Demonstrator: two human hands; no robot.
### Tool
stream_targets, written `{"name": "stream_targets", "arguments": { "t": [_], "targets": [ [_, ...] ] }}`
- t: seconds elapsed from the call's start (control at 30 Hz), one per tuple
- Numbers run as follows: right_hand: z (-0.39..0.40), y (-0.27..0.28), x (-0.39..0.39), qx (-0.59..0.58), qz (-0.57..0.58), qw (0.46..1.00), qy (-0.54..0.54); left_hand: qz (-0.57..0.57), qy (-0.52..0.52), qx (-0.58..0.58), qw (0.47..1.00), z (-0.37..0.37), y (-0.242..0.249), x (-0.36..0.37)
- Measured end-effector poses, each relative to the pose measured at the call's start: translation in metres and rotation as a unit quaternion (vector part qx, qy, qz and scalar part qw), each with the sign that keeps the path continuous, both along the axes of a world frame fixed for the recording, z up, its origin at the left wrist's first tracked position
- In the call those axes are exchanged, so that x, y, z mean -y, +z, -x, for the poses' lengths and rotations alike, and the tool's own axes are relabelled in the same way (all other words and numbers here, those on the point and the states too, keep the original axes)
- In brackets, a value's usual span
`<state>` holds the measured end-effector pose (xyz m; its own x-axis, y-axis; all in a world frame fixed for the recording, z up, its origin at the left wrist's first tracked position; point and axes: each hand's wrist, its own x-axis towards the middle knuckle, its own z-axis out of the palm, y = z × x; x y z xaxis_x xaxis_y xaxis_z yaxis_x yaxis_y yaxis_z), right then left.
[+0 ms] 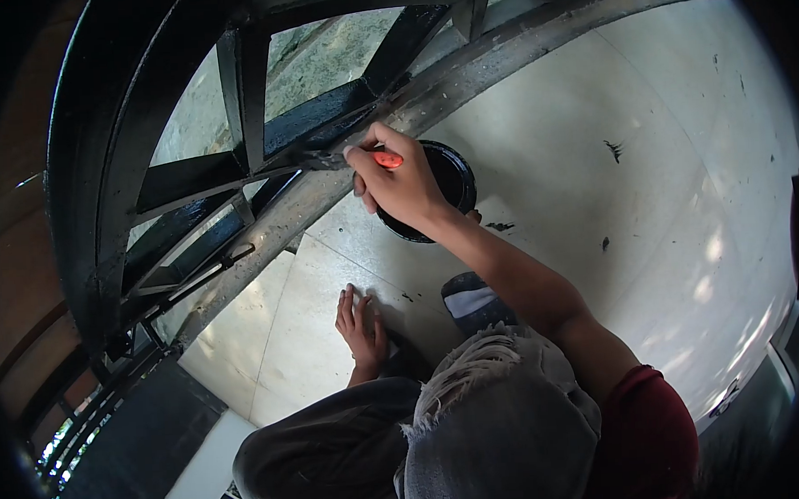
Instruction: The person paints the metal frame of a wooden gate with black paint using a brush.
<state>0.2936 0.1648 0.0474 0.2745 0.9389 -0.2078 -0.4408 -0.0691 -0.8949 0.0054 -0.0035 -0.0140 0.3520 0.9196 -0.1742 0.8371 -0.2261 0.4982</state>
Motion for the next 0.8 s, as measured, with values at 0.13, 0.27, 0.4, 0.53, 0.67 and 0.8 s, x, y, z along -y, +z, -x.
{"name": "stream_targets", "arguments": {
  "t": [0.13,0.27,0.4,0.53,0.67,0.8],
  "targets": [
    [0.003,0.015,0.008,-0.142,-0.003,0.988,-0.064,-0.001,0.003,-0.009,1.000,-0.001,0.001,0.000],
    [0.026,-0.004,0.000,-0.057,-0.007,0.995,-0.078,0.000,0.002,-0.004,1.000,0.000,0.000,0.001],
    [0.027,0.013,0.014,-0.112,-0.079,0.988,-0.071,0.008,0.007,-0.007,1.000,0.001,0.002,-0.001],
    [0.033,-0.008,0.005,-0.039,-0.014,0.997,-0.060,-0.005,-0.002,-0.003,1.000,0.001,0.000,0.000],
    [0.042,0.010,0.020,-0.004,-0.125,0.991,-0.053,0.006,0.005,-0.007,1.000,0.004,0.001,0.001],
    [0.041,-0.010,0.002,0.135,-0.054,0.986,-0.084,-0.001,0.003,0.000,1.000,0.000,-0.003,0.001]
  ]
}}
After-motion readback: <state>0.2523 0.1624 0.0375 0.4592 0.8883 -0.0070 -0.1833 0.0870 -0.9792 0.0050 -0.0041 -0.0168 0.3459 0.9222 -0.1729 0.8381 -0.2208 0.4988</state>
